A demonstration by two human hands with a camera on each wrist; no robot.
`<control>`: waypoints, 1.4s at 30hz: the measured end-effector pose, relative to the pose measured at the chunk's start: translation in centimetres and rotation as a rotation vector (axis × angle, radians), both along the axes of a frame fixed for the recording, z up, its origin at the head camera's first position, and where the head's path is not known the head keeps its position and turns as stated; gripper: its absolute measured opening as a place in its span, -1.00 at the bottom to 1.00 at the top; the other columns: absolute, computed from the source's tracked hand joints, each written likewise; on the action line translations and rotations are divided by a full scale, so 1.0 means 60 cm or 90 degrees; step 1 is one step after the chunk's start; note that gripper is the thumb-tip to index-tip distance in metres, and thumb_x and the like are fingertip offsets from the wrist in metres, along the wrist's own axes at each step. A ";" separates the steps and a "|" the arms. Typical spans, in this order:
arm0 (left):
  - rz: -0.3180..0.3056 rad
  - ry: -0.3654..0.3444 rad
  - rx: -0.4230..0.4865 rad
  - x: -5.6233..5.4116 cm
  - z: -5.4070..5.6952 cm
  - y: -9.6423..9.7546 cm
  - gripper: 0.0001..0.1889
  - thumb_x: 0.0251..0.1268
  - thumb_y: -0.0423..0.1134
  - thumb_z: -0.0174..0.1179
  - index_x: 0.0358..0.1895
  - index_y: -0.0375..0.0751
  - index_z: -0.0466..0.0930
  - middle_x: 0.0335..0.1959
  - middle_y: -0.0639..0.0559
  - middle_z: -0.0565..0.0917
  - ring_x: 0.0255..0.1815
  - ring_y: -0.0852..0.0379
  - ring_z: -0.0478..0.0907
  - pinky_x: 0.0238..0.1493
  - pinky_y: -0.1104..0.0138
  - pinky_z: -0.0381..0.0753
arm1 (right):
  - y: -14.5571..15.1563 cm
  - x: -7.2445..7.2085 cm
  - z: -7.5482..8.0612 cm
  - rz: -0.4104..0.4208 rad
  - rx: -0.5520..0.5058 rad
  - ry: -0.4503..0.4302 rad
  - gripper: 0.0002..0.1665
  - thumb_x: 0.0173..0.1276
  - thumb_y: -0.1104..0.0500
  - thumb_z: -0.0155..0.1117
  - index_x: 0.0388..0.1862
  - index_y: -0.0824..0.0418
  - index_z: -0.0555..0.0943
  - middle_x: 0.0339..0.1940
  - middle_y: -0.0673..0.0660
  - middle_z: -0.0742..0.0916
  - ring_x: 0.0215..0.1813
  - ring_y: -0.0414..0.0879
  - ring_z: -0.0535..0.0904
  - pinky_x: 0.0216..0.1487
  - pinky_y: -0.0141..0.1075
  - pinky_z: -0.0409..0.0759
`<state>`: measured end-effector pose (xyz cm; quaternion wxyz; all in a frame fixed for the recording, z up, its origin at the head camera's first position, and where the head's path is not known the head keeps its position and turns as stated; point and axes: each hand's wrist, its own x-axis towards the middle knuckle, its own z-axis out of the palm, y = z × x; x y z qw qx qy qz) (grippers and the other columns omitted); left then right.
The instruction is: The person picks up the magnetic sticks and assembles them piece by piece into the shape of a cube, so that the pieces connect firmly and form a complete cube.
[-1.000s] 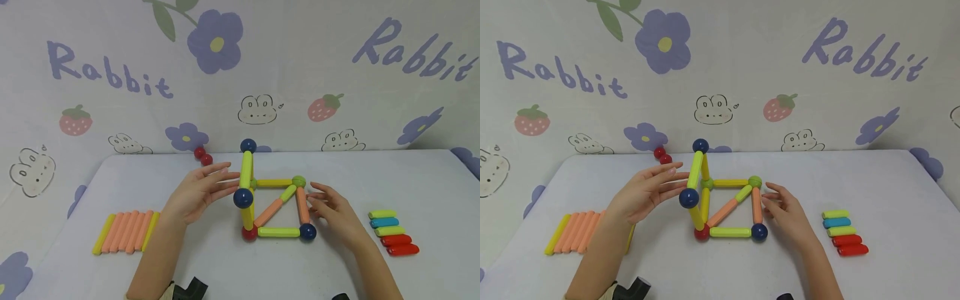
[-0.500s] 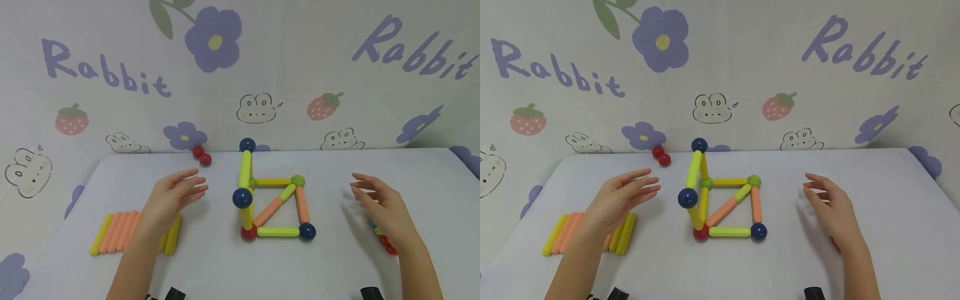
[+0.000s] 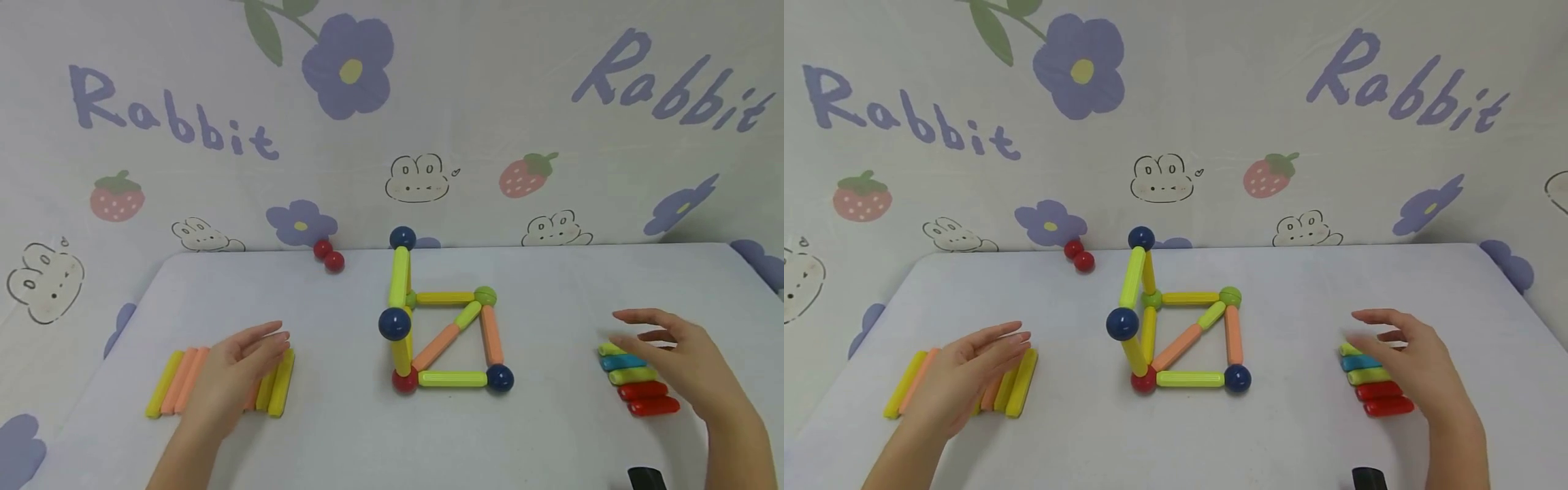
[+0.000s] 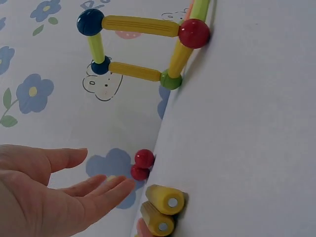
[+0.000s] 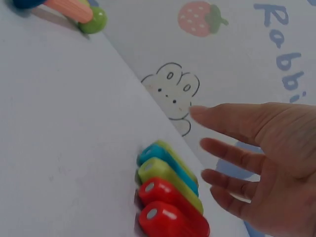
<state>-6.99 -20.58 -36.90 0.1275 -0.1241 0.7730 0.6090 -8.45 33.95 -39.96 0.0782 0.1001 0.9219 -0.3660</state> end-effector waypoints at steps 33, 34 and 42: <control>-0.064 0.047 -0.122 0.027 -0.084 0.043 -0.64 0.26 -0.45 0.46 0.13 -0.27 0.77 0.09 -0.04 0.78 0.07 0.07 0.70 0.02 0.35 0.72 | 0.009 -0.010 -0.032 0.009 0.039 -0.030 -0.28 0.69 -0.15 0.08 0.42 0.45 0.47 0.18 0.62 0.53 0.05 0.33 0.45 -0.20 -0.27 0.48; -0.066 0.050 -0.122 0.027 -0.084 0.043 -0.65 0.27 -0.45 0.46 0.13 -0.27 0.77 0.10 -0.04 0.78 0.07 0.07 0.70 0.03 0.34 0.73 | 0.009 -0.010 -0.033 0.010 0.040 -0.027 -0.28 0.69 -0.15 0.07 0.42 0.45 0.47 0.19 0.63 0.53 0.05 0.34 0.45 -0.20 -0.26 0.48; -0.097 0.072 -0.144 0.028 -0.074 0.046 -0.68 0.37 -0.41 0.39 0.16 -0.23 0.77 0.13 -0.06 0.78 0.10 0.04 0.70 0.12 0.19 0.73 | 0.000 -0.007 -0.035 -0.003 0.066 0.052 -0.39 0.68 -0.08 0.13 0.36 0.43 0.53 0.16 0.58 0.54 0.03 0.34 0.44 -0.24 -0.23 0.47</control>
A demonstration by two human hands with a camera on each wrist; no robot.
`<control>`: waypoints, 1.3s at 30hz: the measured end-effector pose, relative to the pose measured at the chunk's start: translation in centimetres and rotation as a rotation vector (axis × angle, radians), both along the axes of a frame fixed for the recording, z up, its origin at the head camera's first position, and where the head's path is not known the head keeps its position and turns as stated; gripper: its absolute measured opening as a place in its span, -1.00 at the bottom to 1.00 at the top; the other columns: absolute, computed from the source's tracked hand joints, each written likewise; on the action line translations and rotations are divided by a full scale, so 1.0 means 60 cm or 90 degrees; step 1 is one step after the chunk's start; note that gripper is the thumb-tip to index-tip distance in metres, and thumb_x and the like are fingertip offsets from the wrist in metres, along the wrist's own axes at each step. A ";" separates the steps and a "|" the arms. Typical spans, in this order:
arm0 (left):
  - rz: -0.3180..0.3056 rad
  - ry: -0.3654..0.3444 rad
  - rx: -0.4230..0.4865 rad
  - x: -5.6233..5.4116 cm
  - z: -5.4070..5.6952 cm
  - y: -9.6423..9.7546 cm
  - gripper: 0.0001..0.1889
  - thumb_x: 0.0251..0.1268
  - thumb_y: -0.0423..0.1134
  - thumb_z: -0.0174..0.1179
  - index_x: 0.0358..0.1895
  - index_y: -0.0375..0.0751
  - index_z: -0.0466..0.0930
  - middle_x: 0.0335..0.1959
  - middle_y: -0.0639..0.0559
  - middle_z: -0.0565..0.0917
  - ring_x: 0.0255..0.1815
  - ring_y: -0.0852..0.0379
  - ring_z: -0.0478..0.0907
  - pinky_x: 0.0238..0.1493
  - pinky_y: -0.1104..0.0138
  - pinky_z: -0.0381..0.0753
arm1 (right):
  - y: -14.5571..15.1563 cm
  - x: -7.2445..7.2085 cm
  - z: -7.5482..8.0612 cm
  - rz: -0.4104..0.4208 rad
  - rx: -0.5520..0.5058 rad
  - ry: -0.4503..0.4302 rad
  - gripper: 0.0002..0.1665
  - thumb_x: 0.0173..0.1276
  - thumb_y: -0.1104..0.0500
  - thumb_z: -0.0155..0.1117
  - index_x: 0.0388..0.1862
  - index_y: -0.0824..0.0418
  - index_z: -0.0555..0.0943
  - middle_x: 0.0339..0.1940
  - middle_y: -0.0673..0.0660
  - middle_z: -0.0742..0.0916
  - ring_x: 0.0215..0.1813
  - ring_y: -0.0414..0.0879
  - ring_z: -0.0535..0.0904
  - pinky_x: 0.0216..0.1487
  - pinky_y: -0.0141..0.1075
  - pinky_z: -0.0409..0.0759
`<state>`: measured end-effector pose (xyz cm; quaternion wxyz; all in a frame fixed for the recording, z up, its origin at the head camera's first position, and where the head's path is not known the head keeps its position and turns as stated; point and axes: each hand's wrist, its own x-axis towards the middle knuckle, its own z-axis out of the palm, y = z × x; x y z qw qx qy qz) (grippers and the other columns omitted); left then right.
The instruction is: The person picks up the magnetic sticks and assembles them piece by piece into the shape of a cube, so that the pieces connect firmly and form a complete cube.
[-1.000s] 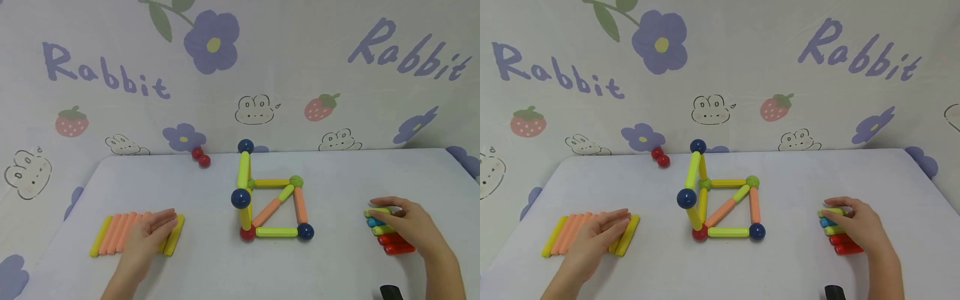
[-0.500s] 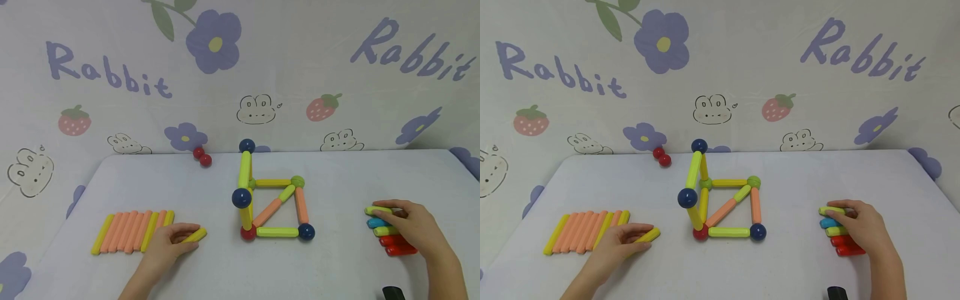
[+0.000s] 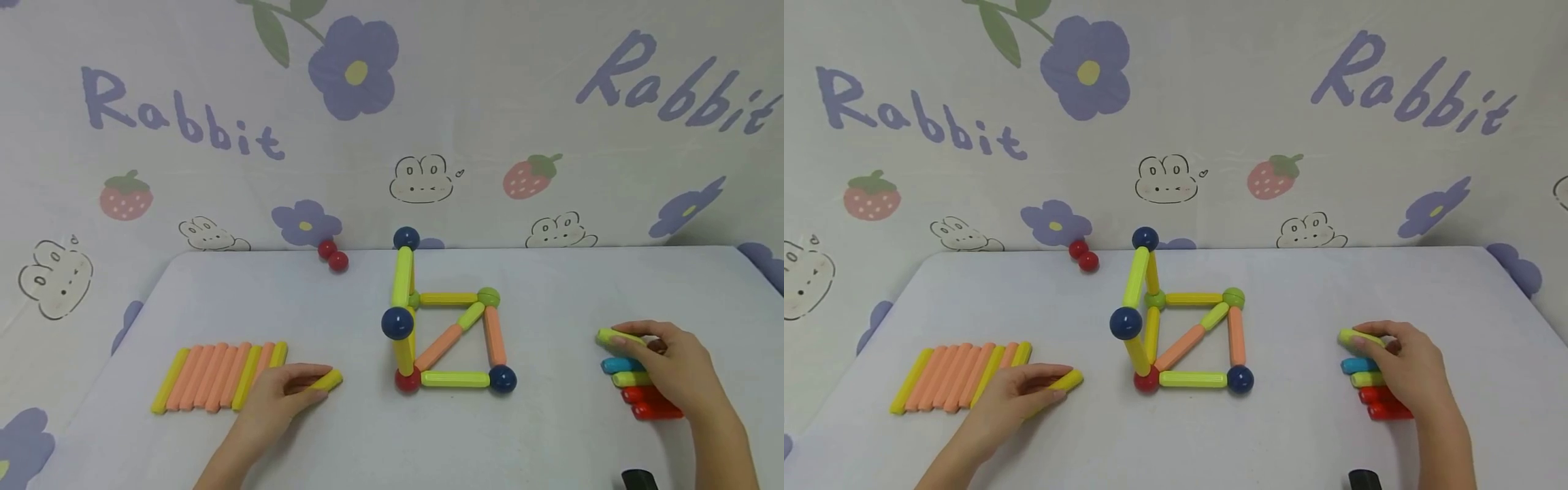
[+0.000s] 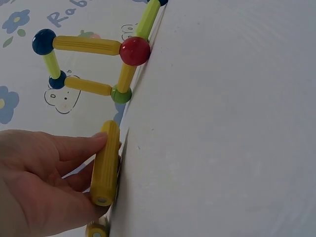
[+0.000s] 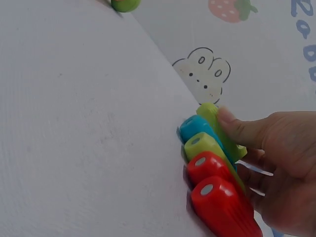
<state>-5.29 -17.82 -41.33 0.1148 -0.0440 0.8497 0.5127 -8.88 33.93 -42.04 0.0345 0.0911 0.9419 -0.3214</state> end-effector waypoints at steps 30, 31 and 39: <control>-0.246 0.116 0.122 0.011 0.172 0.105 -0.67 0.52 -0.25 0.31 0.26 -0.19 0.72 0.11 0.00 0.79 0.09 0.09 0.66 0.06 0.44 0.70 | -0.168 0.009 0.093 0.130 -0.098 0.193 -0.70 0.54 0.13 0.38 0.16 0.17 0.75 0.09 0.15 0.74 0.02 -0.23 0.52 -0.01 -0.69 0.45; -0.249 0.118 0.122 0.011 0.175 0.110 -0.67 0.52 -0.24 0.31 0.25 -0.18 0.73 0.12 0.01 0.79 0.08 0.12 0.67 0.06 0.44 0.69 | -0.172 0.011 0.096 0.137 -0.103 0.203 -0.72 0.53 0.16 0.39 0.15 0.17 0.76 0.07 0.14 0.75 0.00 -0.30 0.52 0.01 -0.70 0.45; -0.248 0.108 0.122 0.007 0.186 0.130 -0.70 0.51 -0.28 0.32 0.21 -0.19 0.75 0.09 0.00 0.79 -0.04 0.17 0.69 0.02 0.44 0.70 | -0.206 0.024 0.118 0.199 -0.162 0.254 -0.73 0.45 0.31 0.42 0.09 0.15 0.77 -0.03 0.01 0.74 -0.01 -0.37 0.57 0.10 -0.71 0.46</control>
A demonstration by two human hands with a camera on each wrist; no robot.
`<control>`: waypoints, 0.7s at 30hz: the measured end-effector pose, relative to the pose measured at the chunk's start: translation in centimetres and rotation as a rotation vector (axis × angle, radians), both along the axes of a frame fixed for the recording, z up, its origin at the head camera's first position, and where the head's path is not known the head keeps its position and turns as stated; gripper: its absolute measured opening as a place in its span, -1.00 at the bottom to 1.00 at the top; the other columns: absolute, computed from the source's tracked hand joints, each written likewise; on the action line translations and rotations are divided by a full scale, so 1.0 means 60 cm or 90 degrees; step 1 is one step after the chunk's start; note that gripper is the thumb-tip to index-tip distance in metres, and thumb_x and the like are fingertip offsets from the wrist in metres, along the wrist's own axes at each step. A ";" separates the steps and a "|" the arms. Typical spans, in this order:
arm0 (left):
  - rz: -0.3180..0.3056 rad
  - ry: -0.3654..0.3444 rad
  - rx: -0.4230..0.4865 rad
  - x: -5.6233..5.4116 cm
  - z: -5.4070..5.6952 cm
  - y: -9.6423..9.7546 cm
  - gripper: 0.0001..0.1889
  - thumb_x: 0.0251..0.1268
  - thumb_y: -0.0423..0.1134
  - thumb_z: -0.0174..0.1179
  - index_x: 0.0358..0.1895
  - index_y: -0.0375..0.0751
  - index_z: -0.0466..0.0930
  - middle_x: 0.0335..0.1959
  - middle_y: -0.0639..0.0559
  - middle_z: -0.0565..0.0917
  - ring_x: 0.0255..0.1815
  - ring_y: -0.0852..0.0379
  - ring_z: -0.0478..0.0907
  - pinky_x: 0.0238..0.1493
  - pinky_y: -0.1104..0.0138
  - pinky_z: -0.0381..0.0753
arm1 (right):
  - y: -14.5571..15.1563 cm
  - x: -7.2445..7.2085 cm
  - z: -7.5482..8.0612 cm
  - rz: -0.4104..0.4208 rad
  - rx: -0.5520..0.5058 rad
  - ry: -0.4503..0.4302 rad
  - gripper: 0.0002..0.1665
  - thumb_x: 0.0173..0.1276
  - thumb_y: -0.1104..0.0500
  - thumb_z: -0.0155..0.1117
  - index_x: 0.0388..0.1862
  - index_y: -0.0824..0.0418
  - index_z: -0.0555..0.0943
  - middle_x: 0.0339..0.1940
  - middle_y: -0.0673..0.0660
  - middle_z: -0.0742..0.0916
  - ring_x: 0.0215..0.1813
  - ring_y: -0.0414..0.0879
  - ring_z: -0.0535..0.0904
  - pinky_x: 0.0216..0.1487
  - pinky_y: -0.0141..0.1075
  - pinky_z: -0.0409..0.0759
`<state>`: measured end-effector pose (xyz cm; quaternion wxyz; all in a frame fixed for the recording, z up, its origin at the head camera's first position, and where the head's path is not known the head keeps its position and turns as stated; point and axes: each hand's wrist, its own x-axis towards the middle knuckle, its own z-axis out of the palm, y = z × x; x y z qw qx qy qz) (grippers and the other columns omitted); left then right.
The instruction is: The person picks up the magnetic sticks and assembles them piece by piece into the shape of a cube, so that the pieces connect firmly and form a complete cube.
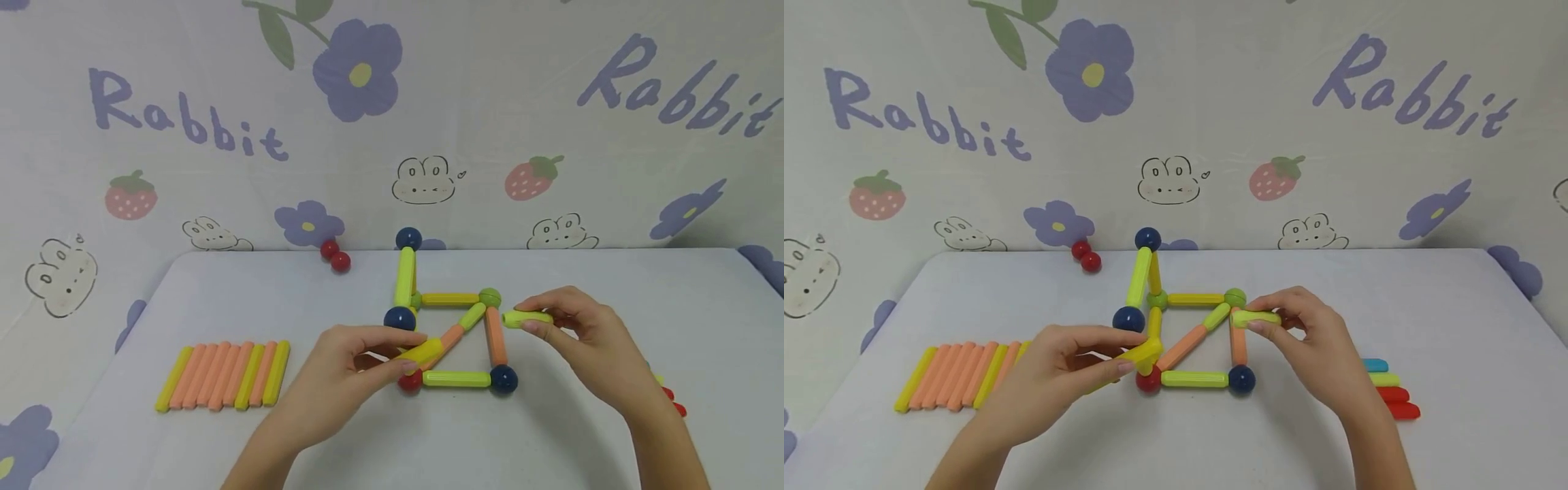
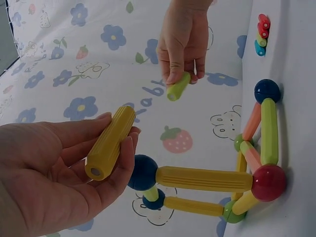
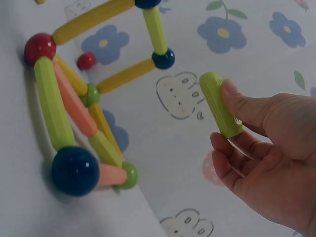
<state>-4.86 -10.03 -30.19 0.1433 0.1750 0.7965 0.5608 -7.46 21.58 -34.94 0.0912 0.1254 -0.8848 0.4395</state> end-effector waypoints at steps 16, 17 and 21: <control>-0.009 -0.040 0.058 -0.001 -0.023 0.016 -0.70 0.49 -0.31 0.33 0.20 -0.29 0.74 -0.01 -0.10 0.80 -0.19 0.14 0.74 -0.02 0.41 0.75 | -0.049 0.027 0.029 0.098 -0.041 -0.005 -0.70 0.39 0.28 0.48 0.05 0.01 0.78 -0.07 -0.07 0.72 0.06 -0.22 0.59 0.16 -0.59 0.54; -0.013 -0.039 0.064 -0.001 -0.024 0.018 -0.70 0.49 -0.31 0.32 0.20 -0.29 0.73 0.00 -0.11 0.80 -0.20 0.16 0.73 -0.03 0.40 0.75 | -0.051 0.028 0.030 0.101 -0.040 -0.010 -0.71 0.39 0.27 0.48 0.04 0.01 0.77 -0.06 -0.07 0.71 0.06 -0.22 0.59 0.16 -0.58 0.54; -0.018 -0.035 0.067 -0.001 -0.026 0.024 -0.71 0.49 -0.31 0.33 0.18 -0.31 0.75 0.01 -0.12 0.79 -0.19 0.12 0.71 -0.05 0.41 0.75 | -0.059 0.032 0.029 0.110 -0.039 -0.017 -0.71 0.38 0.27 0.49 0.02 0.00 0.78 -0.05 -0.10 0.70 0.07 -0.21 0.60 0.15 -0.54 0.55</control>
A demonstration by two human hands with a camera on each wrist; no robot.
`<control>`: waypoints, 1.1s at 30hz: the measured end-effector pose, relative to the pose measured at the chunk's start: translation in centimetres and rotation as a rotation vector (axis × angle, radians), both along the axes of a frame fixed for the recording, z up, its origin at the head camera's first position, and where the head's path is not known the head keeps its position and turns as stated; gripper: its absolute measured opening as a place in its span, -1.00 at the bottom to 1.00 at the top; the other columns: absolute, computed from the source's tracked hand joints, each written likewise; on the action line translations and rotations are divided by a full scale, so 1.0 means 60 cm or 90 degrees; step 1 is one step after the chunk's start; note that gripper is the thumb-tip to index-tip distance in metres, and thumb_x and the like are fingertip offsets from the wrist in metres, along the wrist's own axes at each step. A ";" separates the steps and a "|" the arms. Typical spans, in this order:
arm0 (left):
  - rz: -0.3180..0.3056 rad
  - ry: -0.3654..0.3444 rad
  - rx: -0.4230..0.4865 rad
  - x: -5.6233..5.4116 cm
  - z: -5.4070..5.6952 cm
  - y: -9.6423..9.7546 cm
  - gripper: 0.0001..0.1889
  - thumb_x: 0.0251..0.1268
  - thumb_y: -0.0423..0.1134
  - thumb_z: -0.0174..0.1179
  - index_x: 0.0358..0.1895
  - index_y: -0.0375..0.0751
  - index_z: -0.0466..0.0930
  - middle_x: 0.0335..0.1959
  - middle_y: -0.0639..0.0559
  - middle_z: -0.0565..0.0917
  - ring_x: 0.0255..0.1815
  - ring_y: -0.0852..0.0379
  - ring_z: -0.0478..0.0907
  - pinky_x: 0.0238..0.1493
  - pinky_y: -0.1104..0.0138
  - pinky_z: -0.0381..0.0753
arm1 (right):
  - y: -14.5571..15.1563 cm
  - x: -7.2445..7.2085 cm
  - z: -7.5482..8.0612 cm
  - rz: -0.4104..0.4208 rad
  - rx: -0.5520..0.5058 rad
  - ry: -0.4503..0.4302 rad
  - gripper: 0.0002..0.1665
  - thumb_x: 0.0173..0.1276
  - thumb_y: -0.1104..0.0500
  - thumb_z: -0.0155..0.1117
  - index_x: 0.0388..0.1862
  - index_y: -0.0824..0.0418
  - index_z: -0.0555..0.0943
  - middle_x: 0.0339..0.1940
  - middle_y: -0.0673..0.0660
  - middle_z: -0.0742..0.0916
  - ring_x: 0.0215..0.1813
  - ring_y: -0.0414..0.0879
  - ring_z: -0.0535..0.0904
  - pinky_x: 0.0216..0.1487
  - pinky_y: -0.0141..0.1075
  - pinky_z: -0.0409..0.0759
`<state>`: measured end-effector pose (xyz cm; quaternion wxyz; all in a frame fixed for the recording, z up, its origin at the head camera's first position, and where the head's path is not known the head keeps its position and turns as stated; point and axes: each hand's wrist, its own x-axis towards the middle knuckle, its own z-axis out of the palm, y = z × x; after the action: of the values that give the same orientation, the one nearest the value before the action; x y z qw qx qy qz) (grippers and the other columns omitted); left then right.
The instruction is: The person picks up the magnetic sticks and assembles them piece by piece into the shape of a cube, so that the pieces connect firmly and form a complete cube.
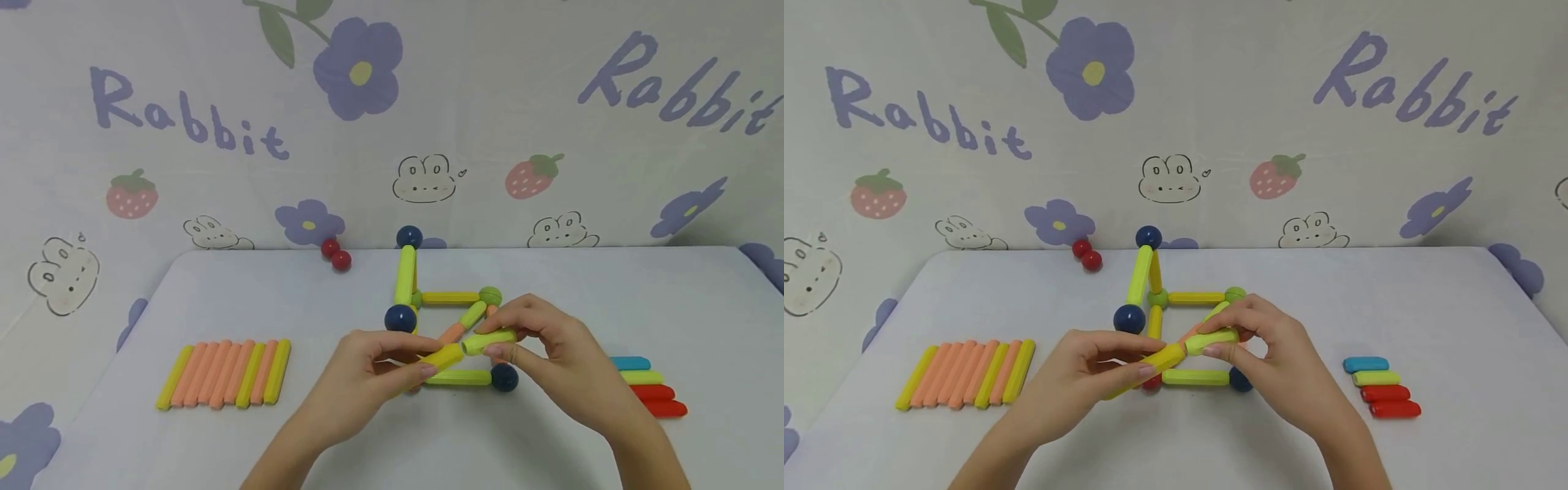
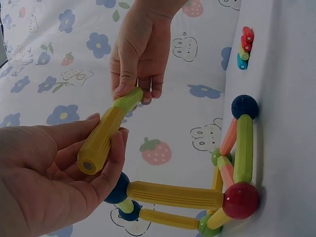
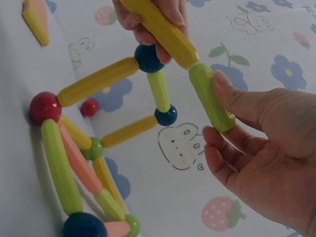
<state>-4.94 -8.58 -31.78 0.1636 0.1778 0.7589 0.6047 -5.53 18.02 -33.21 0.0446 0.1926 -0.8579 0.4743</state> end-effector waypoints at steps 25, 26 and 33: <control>-0.050 -0.242 0.069 -0.008 -0.015 0.020 -0.44 0.38 -0.39 0.39 0.43 -0.24 0.52 0.00 -0.09 0.69 -0.12 0.10 0.75 0.09 0.27 0.76 | -0.009 -0.006 -0.005 -0.017 -0.172 -0.092 -0.68 0.58 0.29 0.27 0.24 0.28 0.66 -0.03 -0.02 0.81 0.01 -0.19 0.77 0.10 -0.47 0.69; -0.051 -0.259 0.085 -0.008 -0.014 0.019 -0.43 0.39 -0.41 0.38 0.44 -0.24 0.50 0.04 -0.11 0.67 -0.10 0.08 0.76 0.10 0.25 0.76 | -0.009 -0.008 -0.006 -0.027 -0.168 -0.094 -0.68 0.58 0.28 0.28 0.25 0.27 0.65 0.00 0.00 0.80 0.02 -0.20 0.76 0.10 -0.48 0.68; -0.009 -0.254 0.129 -0.006 0.001 0.001 -0.40 0.43 -0.33 0.36 0.49 -0.22 0.43 0.18 -0.17 0.60 0.00 0.03 0.77 0.14 0.16 0.76 | 0.001 -0.036 -0.045 -0.140 -0.083 -0.156 -0.56 0.64 0.15 0.24 0.38 0.27 0.57 0.35 0.22 0.68 0.18 -0.11 0.68 0.12 -0.59 0.59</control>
<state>-5.29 -8.53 -31.74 0.2962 0.0752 0.6453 0.7001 -7.68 18.09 -35.93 0.0036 0.0348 -0.8403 0.5410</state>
